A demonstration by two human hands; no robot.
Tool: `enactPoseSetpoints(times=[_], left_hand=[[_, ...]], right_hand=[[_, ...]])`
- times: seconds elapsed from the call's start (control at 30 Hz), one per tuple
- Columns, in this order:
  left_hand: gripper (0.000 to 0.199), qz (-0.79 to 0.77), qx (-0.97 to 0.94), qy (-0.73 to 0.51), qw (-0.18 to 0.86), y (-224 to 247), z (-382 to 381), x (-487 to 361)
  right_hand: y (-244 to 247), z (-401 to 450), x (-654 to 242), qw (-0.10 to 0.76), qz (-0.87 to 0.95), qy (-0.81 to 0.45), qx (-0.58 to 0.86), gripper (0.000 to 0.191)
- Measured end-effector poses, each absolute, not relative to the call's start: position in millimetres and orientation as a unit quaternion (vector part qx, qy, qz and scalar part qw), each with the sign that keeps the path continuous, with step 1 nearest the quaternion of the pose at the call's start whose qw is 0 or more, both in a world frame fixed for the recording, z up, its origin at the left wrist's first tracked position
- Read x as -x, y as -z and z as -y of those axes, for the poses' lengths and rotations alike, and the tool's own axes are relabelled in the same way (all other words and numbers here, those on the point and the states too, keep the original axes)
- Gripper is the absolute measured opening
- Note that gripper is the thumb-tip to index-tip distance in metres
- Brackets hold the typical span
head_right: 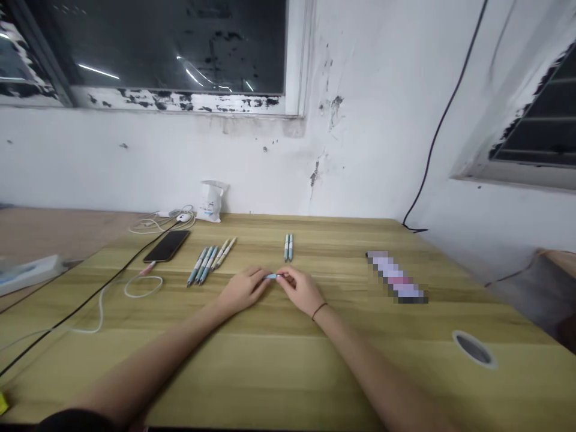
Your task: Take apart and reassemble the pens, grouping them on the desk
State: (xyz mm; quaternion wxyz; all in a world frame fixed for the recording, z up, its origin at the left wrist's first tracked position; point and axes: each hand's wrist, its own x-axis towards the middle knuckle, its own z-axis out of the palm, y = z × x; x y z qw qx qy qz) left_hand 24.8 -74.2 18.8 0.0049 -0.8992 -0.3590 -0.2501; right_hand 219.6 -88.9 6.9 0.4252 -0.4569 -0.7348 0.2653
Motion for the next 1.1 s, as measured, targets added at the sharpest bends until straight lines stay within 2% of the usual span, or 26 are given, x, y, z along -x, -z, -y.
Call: enactPoseSetpoints(times=[0.07, 0.2, 0.3, 0.4, 0.53, 0.73, 0.87, 1.1], left_hand=[[0.028, 0.355, 0.902, 0.246, 0.013, -19.1, 74.3, -25.1], [0.027, 0.344, 0.907, 0.241, 0.019, -18.3, 73.6, -25.5], [0.026, 0.346, 0.904, 0.249, 0.019, -17.0, 72.1, -25.1], [0.026, 0.351, 0.903, 0.248, 0.024, -16.4, 71.4, -24.6], [0.026, 0.33, 0.913, 0.237, 0.031, -17.5, 72.7, -25.5], [0.027, 0.337, 0.909, 0.244, 0.025, -18.4, 73.1, -25.2], [0.028, 0.332, 0.91, 0.248, 0.015, -18.4, 73.4, -24.9], [0.029, 0.338, 0.911, 0.238, 0.014, -18.5, 73.3, -25.5]], right_hand=[[-8.2, 89.4, -220.2, 0.415, 0.739, -0.258, 0.464, 0.022], [-9.1, 89.0, -222.2, 0.382, 0.754, -0.229, 0.483, 0.035], [-7.7, 87.7, -222.2, 0.408, 0.747, -0.236, 0.469, 0.025], [-6.5, 86.7, -221.7, 0.428, 0.751, -0.235, 0.444, 0.024], [-7.1, 86.5, -223.1, 0.404, 0.765, -0.201, 0.46, 0.028], [-5.2, 86.2, -224.7, 0.396, 0.772, -0.204, 0.453, 0.022], [-5.1, 85.7, -225.2, 0.371, 0.78, -0.186, 0.468, 0.032], [-7.2, 87.2, -224.7, 0.376, 0.781, -0.195, 0.459, 0.02]])
